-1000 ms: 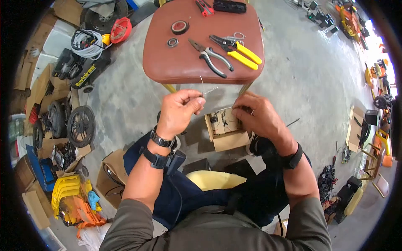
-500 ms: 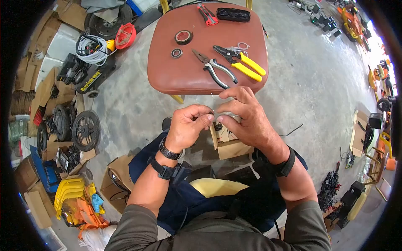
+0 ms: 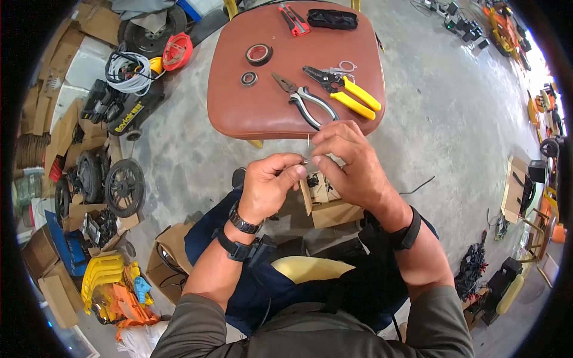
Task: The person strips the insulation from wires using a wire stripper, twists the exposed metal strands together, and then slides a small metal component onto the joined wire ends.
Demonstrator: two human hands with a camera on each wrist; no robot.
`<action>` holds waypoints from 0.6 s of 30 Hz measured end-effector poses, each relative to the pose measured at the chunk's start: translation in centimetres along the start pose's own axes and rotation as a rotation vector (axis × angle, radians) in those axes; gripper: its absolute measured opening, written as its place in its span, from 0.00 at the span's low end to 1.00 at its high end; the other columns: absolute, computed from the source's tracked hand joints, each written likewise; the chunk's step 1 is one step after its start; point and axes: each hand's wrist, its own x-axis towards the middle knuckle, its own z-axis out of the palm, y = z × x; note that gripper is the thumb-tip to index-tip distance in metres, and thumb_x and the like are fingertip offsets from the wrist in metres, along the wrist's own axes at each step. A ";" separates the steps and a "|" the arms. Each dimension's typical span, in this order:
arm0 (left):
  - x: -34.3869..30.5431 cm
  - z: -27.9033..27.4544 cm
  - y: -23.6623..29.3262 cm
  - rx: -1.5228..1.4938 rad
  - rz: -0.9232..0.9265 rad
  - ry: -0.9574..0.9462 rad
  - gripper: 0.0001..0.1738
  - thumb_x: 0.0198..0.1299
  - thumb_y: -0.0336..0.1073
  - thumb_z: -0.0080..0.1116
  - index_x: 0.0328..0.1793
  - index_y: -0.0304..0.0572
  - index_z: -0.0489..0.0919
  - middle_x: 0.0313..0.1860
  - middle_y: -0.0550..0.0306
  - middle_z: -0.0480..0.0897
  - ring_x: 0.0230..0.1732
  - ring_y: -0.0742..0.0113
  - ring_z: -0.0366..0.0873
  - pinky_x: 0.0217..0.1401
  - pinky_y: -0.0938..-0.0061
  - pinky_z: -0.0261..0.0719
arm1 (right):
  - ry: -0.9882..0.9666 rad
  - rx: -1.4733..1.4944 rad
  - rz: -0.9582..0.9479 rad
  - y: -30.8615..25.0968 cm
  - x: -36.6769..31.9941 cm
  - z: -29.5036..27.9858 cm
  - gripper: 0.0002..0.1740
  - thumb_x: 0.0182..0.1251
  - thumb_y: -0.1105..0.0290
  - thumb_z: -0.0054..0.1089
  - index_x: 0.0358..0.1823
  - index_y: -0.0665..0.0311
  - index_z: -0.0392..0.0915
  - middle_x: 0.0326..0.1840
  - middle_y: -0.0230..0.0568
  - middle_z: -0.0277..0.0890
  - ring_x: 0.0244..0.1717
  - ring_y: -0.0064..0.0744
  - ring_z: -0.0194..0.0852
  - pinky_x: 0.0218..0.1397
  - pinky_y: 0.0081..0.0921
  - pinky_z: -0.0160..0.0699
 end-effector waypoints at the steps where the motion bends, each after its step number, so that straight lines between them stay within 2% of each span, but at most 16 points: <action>1: 0.0 0.1 0.4 0.024 0.004 -0.017 0.07 0.68 0.28 0.64 0.49 0.32 0.85 0.31 0.63 0.84 0.29 0.79 0.76 0.33 0.80 0.76 | 0.013 0.027 0.029 0.1 0.0 0.0 0.08 0.52 0.81 0.67 0.33 0.63 0.82 0.44 0.42 0.80 0.51 0.47 0.77 0.55 0.40 0.77; 5: 0.0 0.1 0.4 0.033 0.006 -0.034 0.07 0.68 0.27 0.64 0.49 0.32 0.85 0.31 0.62 0.84 0.29 0.78 0.76 0.33 0.80 0.76 | 0.011 0.042 0.102 0.1 0.1 0.1 0.07 0.54 0.81 0.66 0.33 0.63 0.82 0.44 0.41 0.80 0.50 0.47 0.77 0.54 0.39 0.77; 8: 0.2 -0.2 0.2 0.040 0.017 -0.014 0.06 0.68 0.24 0.62 0.48 0.30 0.83 0.33 0.56 0.85 0.30 0.73 0.80 0.33 0.78 0.79 | 0.008 0.002 0.009 0.1 0.2 0.1 0.07 0.53 0.81 0.66 0.33 0.63 0.82 0.44 0.41 0.80 0.51 0.47 0.77 0.55 0.39 0.77; 12: 0.3 -0.2 -0.2 -0.038 0.012 0.051 0.06 0.68 0.26 0.63 0.48 0.31 0.84 0.31 0.61 0.84 0.29 0.78 0.77 0.33 0.80 0.76 | -0.064 -0.037 -0.105 -0.4 0.4 0.5 0.07 0.53 0.81 0.66 0.33 0.63 0.82 0.44 0.41 0.80 0.52 0.47 0.77 0.56 0.40 0.76; 14: 0.1 -0.1 0.0 -0.044 0.007 0.036 0.06 0.68 0.26 0.63 0.48 0.31 0.84 0.31 0.61 0.84 0.29 0.78 0.77 0.34 0.80 0.76 | -0.065 -0.013 -0.100 -0.5 0.3 0.6 0.07 0.52 0.81 0.66 0.33 0.63 0.81 0.44 0.42 0.80 0.51 0.47 0.77 0.57 0.41 0.75; 18: 0.0 -0.1 0.0 0.006 0.022 -0.012 0.06 0.68 0.26 0.64 0.47 0.31 0.85 0.31 0.62 0.84 0.30 0.79 0.77 0.34 0.80 0.76 | -0.024 0.039 0.056 0.1 0.0 0.0 0.08 0.53 0.81 0.65 0.34 0.64 0.80 0.42 0.43 0.80 0.50 0.48 0.77 0.55 0.41 0.76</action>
